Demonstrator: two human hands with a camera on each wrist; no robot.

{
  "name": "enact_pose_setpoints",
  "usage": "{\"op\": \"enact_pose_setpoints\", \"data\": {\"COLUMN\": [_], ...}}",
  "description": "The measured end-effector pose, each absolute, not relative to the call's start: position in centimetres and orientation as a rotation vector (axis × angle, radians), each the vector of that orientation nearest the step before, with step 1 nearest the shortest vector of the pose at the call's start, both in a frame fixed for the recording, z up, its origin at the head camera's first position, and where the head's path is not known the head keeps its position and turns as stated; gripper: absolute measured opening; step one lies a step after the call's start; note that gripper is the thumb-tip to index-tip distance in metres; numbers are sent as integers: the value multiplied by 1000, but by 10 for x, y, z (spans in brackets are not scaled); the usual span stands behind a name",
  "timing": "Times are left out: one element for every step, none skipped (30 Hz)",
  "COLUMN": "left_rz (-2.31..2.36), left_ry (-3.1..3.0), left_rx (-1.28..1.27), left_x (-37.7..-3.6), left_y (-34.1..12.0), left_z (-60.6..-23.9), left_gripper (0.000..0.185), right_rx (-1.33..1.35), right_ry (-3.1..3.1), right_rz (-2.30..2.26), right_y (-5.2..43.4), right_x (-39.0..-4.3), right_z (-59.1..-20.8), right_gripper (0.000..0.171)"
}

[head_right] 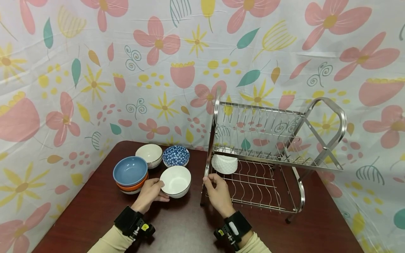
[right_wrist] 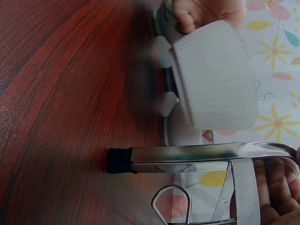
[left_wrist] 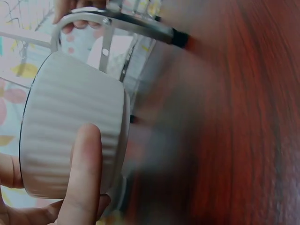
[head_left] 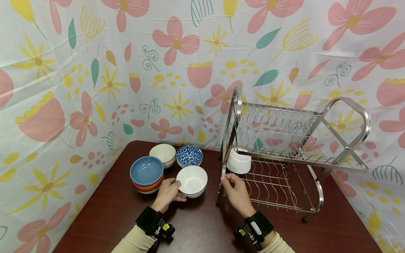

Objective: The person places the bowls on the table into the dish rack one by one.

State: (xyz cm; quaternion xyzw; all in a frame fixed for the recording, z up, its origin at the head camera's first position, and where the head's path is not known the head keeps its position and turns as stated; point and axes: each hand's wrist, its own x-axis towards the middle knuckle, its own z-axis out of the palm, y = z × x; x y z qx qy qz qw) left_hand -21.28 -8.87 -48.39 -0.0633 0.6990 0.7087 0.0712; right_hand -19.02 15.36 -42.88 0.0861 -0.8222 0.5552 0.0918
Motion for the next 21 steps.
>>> {"op": "enact_pose_setpoints", "data": {"left_rz": [2141,2151,2159,2166,2171,2176,2179,2183,2188,2191,2194,2198,2199,2200,2200,2198,2196,2195,2197,2200,2206], "left_ry": [2091,2082,2075,2069,2069,2068,2069,2072,2073,2076,2078,2079,2081,2084,2087,2092,2098,2104,2108,2111,2109], "left_rx": [-181,-172,-162,-154,-146,-137,-125,-110,-91,-73,-53,-35,-17,-2,9,19,27,33,40,44,50], "left_x": [-212,-211,-210,-210,-209,-207,-206,-205,-203,-202,-200,-199,-198,-196,-195,-195,-194,-193,-192,-191,-190], "left_y": [-88,-88,-87,-87,-86,-86,-85,-85,-84,-83,-83,-82,-81,-80,-80,-79,-78,-78,-77,-76,-76], "left_z": [-482,-480,-479,-477,-475,-473,-471,-468,-466,-463,-461,-459,-457,-455,-454,-453,-451,-450,-450,-449,-447], "left_gripper": [29,30,31,31,32,32,33,33,34,35,35,36,36,36,36,35,35,34,33,33,33], "right_rx": [252,248,245,241,238,236,236,234,235,239,241,242,244,243,243,237,226,214,202,193,186], "right_ry": [-2443,-2445,-2447,-2448,-2449,-2448,-2446,-2444,-2440,-2435,-2431,-2429,-2426,-2425,-2426,-2426,-2424,-2420,-2414,-2406,-2396], "right_rz": [1649,1648,1648,1651,1654,1661,1666,1672,1676,1681,1684,1688,1690,1694,1696,1705,1716,1726,1738,1754,1762], "right_y": [153,153,153,153,153,153,153,154,154,154,154,154,154,154,154,155,155,155,155,155,156], "right_x": [-190,-190,-190,-190,-190,-190,-190,-190,-190,-190,-190,-190,-190,-190,-190,-190,-190,-190,-190,-190,-190], "right_z": [-429,-428,-428,-428,-428,-428,-428,-429,-429,-428,-429,-429,-429,-429,-428,-428,-428,-428,-428,-428,-428], "right_gripper": [13,13,13,13,13,14,14,13,13,13,13,13,13,13,13,14,14,15,16,16,16]}}
